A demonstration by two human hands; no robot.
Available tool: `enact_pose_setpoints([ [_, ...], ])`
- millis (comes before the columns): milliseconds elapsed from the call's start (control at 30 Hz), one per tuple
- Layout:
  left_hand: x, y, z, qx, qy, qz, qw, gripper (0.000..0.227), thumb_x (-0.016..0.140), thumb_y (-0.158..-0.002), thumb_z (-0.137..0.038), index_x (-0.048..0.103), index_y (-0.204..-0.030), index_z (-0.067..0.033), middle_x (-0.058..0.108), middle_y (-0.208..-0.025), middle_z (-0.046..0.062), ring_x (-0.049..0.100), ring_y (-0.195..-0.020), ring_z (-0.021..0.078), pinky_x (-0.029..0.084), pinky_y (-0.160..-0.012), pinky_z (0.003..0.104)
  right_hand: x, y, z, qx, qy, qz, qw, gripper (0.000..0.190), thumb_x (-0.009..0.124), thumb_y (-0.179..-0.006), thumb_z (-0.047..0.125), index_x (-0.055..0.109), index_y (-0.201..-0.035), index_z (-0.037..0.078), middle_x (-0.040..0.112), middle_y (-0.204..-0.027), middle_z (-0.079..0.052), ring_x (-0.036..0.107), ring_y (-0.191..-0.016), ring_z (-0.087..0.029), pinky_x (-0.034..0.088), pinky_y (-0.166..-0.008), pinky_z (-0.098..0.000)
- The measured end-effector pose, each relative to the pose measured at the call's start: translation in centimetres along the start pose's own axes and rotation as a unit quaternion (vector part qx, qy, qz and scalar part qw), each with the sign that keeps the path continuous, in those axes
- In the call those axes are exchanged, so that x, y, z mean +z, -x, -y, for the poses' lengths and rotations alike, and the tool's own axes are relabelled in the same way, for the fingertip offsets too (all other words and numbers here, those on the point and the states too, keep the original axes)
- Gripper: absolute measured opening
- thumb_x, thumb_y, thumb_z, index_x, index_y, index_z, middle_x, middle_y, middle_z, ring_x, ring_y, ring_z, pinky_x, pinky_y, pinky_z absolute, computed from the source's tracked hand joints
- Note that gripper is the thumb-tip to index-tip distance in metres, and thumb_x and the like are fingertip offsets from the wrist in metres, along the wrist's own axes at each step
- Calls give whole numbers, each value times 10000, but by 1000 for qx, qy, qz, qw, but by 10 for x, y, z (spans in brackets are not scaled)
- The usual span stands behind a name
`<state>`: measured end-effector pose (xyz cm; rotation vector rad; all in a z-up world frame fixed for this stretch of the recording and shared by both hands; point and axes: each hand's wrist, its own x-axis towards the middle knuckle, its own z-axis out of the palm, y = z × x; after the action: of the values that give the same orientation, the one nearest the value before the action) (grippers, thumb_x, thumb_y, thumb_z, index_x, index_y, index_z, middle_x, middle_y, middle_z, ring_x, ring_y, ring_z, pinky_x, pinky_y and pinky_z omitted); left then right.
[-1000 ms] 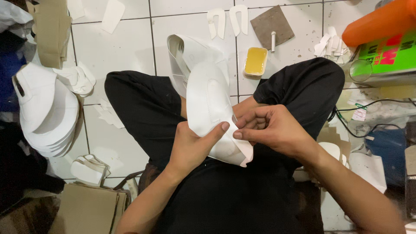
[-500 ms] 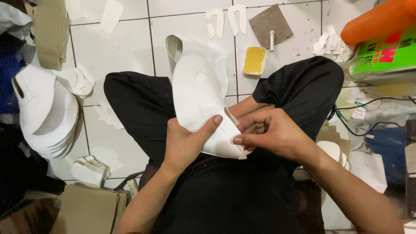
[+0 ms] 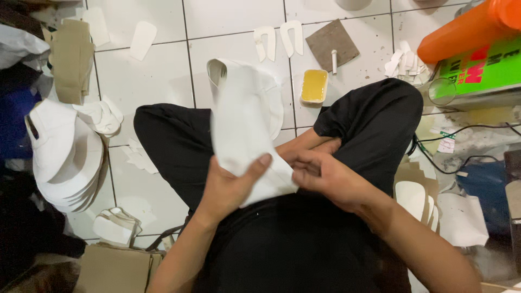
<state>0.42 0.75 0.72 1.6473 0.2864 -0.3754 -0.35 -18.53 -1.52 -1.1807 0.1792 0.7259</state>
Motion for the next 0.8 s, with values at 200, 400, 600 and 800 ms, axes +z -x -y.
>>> enact_pose_setpoints([
  [200,-3,7,14,62,-37,58,996,589,445,-980,-394,549,-478,-103,442,-370,-5,349,-375,70,353,-415,206,-5,-29,-53,-22,-73,-64,995,230,775,-799,164,642,-741,-15,580,-535,-32,588,-445,-83,473,-390,-170],
  [400,-1,5,22,156,-54,-29,986,573,383,-1008,-341,515,-486,-143,446,-352,-1,333,-345,60,319,-376,193,13,-27,-34,-40,-74,-94,992,262,824,-736,184,686,-778,-35,602,-551,-51,593,-465,-88,490,-395,-192],
  [600,12,9,30,210,-57,-105,970,553,399,-1008,-269,497,-480,-135,453,-349,7,349,-345,57,316,-367,190,8,-23,-29,-87,-4,-90,992,192,809,-753,138,674,-733,3,538,-542,-1,539,-501,-46,448,-433,-145],
  [800,6,5,22,193,-33,-185,963,531,394,-1003,-310,541,-533,-110,482,-391,25,377,-384,71,353,-403,219,15,-7,-15,-75,22,-144,986,180,817,-732,102,716,-768,-42,597,-552,-42,560,-525,-70,462,-437,-165],
])
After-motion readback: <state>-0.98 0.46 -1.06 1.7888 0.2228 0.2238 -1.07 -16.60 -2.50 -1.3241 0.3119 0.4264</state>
